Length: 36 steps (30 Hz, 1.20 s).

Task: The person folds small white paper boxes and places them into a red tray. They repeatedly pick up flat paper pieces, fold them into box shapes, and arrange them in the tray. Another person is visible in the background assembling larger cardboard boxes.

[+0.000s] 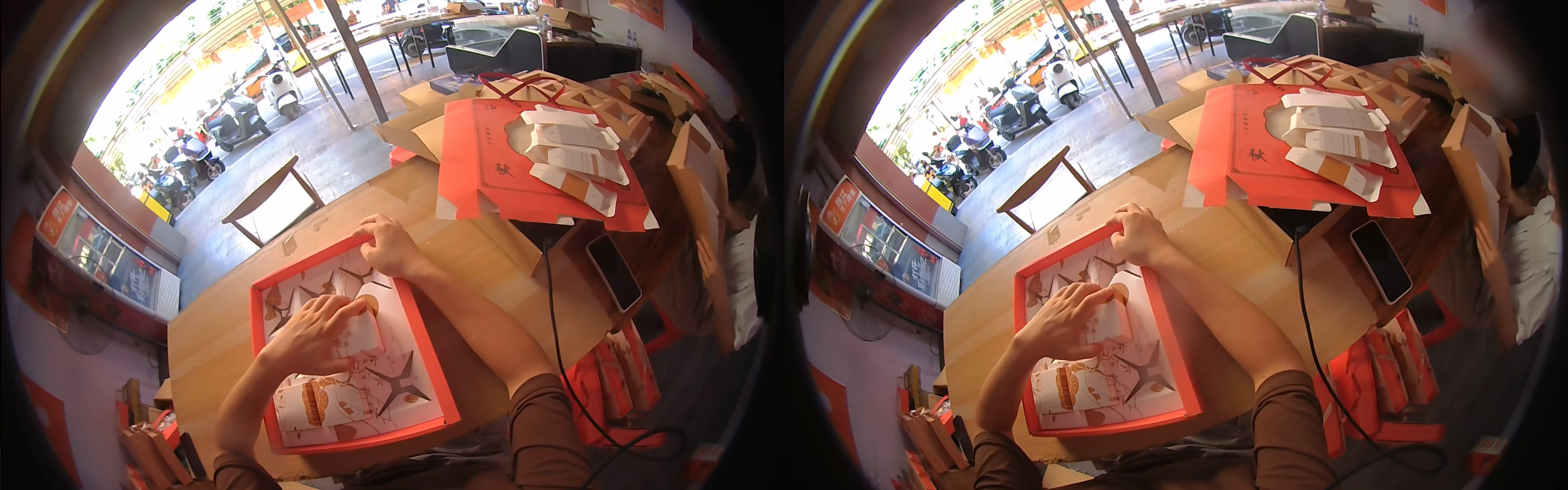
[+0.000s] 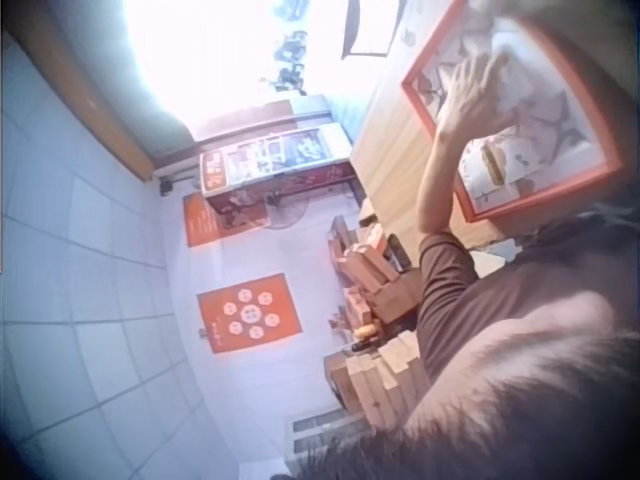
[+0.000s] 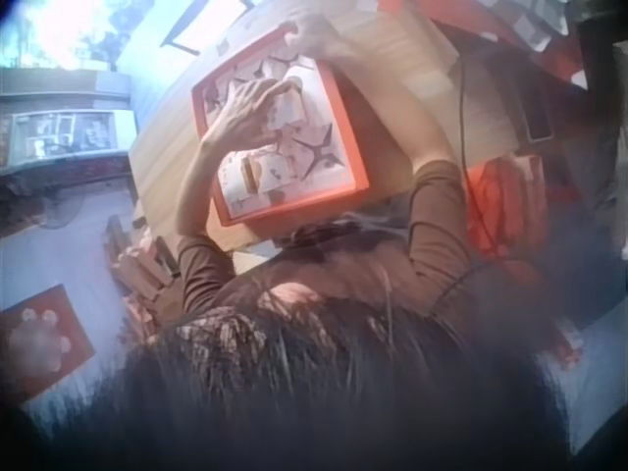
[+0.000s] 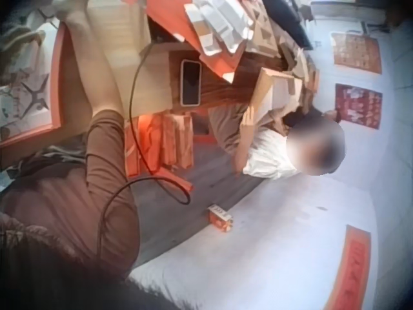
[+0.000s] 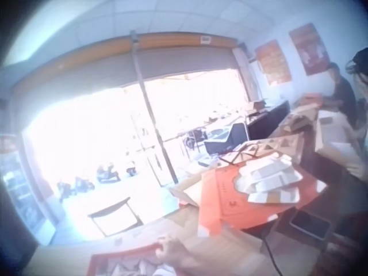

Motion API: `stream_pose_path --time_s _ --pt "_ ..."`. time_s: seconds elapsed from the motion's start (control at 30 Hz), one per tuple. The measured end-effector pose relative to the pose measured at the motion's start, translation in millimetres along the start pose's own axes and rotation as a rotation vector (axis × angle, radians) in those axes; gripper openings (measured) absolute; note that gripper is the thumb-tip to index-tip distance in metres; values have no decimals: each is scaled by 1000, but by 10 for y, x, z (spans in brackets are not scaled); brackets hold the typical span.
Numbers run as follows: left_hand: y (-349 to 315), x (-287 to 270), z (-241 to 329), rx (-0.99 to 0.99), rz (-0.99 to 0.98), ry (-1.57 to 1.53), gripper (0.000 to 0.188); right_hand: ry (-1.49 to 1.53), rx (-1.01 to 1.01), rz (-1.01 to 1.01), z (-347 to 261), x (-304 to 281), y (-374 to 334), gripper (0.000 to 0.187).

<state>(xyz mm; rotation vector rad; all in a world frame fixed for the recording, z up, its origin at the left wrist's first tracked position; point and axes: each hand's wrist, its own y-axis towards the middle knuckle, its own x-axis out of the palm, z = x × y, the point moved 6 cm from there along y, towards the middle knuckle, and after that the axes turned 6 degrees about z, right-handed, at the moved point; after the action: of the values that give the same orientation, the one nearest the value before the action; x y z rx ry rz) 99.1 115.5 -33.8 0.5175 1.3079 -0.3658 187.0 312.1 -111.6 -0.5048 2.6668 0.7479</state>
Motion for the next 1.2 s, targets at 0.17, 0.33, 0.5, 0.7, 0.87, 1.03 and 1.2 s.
stream_pose_path --time_s 0.17,0.33,0.5,0.7,0.87,1.03,1.2 --pt "-106 201 -135 -8 -183 100 98 -26 32 32 1 -39 4 40" --pt "-68 409 -245 -20 -287 52 97 -66 11 28 -23 -40 0 44" --pt "-82 430 -153 39 -202 161 91 -209 -121 110 -89 -58 -2 41" --pt "-115 389 -69 46 -169 205 87 -309 -267 188 -266 -68 -67 33" --pt "-169 54 -21 -126 -99 78 89 -267 -328 179 -423 -166 -61 31" --pt "-773 -645 -151 -412 45 -263 92 -249 -354 141 -566 -347 42 35" --pt "-1210 -663 -617 -376 320 -196 78 -622 -263 313 -799 -1158 196 44"
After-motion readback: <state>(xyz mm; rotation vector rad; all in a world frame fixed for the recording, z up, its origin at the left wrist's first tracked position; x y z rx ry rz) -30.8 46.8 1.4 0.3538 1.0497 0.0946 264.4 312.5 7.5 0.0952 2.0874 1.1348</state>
